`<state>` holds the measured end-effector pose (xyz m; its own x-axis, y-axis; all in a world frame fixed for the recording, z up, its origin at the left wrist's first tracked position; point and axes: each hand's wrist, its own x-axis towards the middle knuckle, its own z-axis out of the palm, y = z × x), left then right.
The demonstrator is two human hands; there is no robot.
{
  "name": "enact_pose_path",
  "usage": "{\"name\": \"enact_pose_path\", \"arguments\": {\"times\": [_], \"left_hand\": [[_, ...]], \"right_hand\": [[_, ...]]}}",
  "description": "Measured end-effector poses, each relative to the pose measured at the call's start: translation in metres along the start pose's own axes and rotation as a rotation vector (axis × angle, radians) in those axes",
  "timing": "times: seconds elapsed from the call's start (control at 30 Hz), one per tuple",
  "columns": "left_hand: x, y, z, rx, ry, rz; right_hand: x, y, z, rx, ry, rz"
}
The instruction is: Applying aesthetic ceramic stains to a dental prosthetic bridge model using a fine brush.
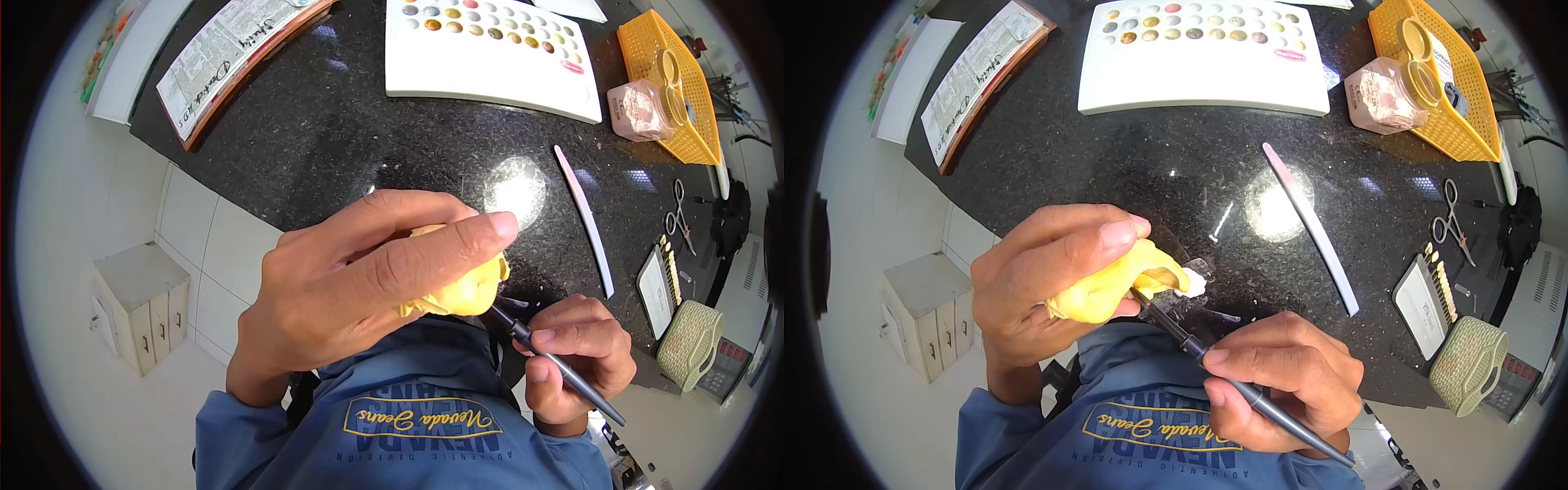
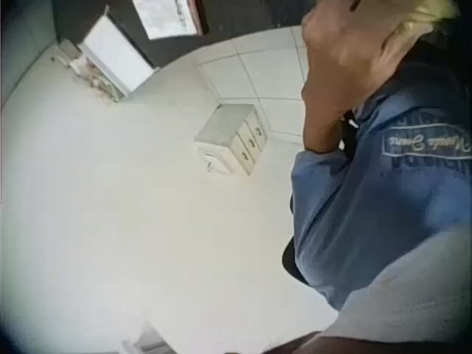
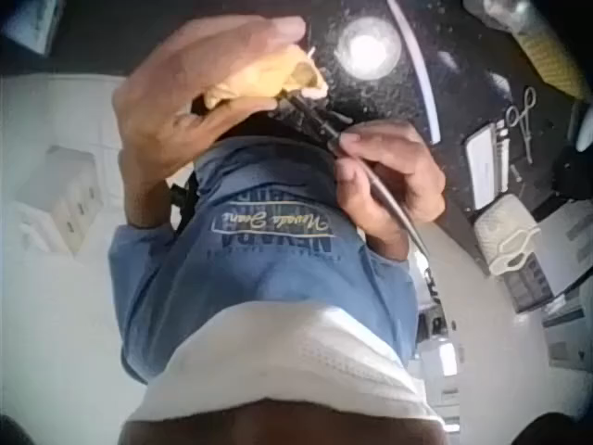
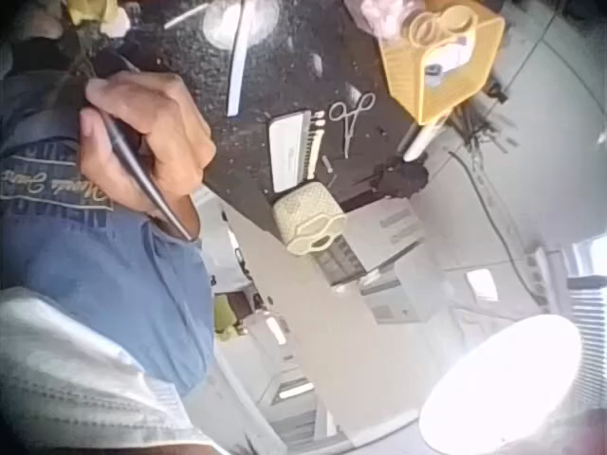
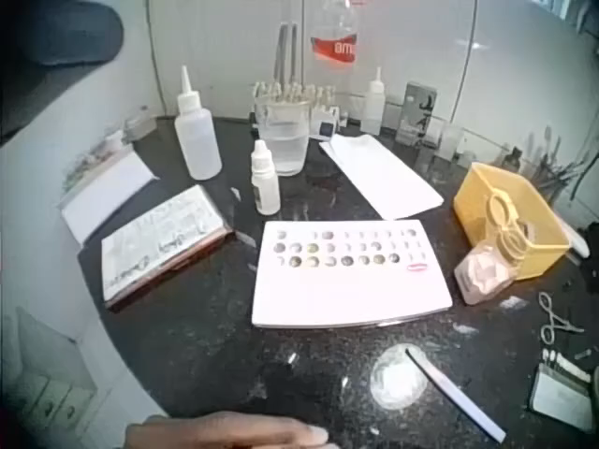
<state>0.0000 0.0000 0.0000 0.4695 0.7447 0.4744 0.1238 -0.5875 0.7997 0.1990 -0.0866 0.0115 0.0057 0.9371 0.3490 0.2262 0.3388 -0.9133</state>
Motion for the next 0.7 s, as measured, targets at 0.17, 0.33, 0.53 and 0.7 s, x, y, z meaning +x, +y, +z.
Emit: {"name": "enact_pose_path", "arguments": {"times": [0.17, 0.33, 0.53, 0.7], "left_hand": [[-0.0003, 0.0, 0.0013, 0.005, 0.007, 0.01], [-0.0002, 0.0006, 0.0029, -0.009, 0.017, 0.006], [-0.0006, 0.0004, 0.0024, -0.015, 0.018, 0.01], [-0.0003, 0.0014, 0.0023, -0.01, 0.016, 0.008]], "right_hand": [[0.0013, -0.0023, 0.001, -0.02, 0.001, 0.015], [-0.001, -0.0042, -0.0004, 0.014, 0.049, 0.034], [0.0017, -0.0029, -0.0018, -0.022, -0.003, 0.017], [0.0009, -0.0021, 0.0003, -0.016, 0.025, 0.017]]}}
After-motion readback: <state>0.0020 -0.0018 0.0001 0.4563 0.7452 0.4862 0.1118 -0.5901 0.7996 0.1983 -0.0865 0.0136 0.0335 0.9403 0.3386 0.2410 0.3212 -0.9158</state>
